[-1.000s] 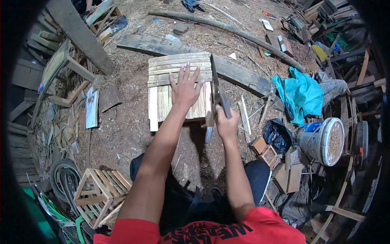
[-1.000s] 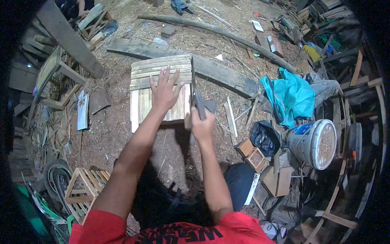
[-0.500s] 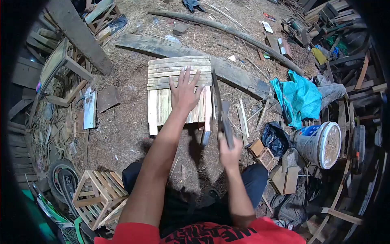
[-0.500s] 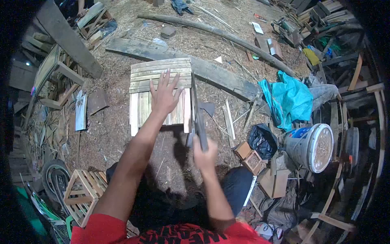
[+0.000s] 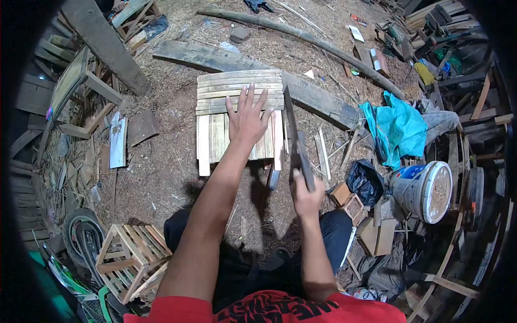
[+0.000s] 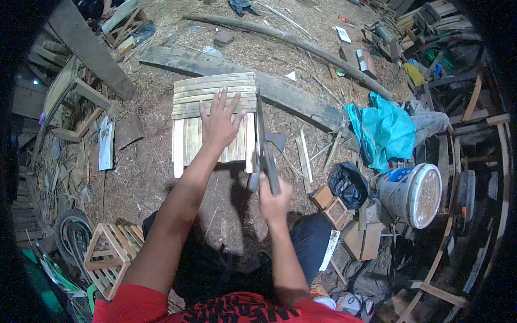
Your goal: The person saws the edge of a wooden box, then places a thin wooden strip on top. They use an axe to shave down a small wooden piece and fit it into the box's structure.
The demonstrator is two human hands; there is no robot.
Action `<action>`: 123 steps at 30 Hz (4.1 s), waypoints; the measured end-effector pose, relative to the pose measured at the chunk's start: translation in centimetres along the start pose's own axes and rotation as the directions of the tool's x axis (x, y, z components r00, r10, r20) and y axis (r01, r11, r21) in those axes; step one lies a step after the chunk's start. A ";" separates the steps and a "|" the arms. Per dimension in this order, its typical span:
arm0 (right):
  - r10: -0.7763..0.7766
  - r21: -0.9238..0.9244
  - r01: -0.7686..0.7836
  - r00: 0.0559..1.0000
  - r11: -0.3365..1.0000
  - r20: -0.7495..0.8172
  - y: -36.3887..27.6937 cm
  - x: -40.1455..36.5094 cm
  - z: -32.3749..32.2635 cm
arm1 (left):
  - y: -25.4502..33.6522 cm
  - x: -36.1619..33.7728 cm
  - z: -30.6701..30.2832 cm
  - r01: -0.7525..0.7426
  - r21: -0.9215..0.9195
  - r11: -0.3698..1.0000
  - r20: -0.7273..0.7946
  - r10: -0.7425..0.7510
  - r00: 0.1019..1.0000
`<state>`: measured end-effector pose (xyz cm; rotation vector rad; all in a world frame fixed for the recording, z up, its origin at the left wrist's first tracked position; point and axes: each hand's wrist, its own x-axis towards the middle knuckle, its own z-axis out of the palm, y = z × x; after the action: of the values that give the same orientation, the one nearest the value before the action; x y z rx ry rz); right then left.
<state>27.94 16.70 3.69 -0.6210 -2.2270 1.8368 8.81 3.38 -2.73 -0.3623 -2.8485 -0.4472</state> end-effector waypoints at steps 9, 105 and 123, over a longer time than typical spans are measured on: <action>-0.086 -0.009 0.086 0.995 0.996 -0.047 -0.4 -1.9 -0.3 | 0.0 0.4 -0.2 0.006 -0.003 1.000 -0.023 -0.006 1.000; -0.073 -0.102 0.074 0.997 0.992 0.019 -2.3 4.9 3.1 | -0.2 -0.2 0.1 -0.007 0.006 1.000 -0.030 0.007 1.000; -0.089 -0.051 0.087 0.995 0.995 -0.039 -2.1 -0.9 0.6 | 0.4 1.9 0.8 0.036 0.007 0.999 -0.052 -0.036 0.998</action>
<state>28.05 15.45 5.71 -0.5548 -2.2413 1.7168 6.94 4.41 -2.90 -0.2940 -2.8092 -0.4453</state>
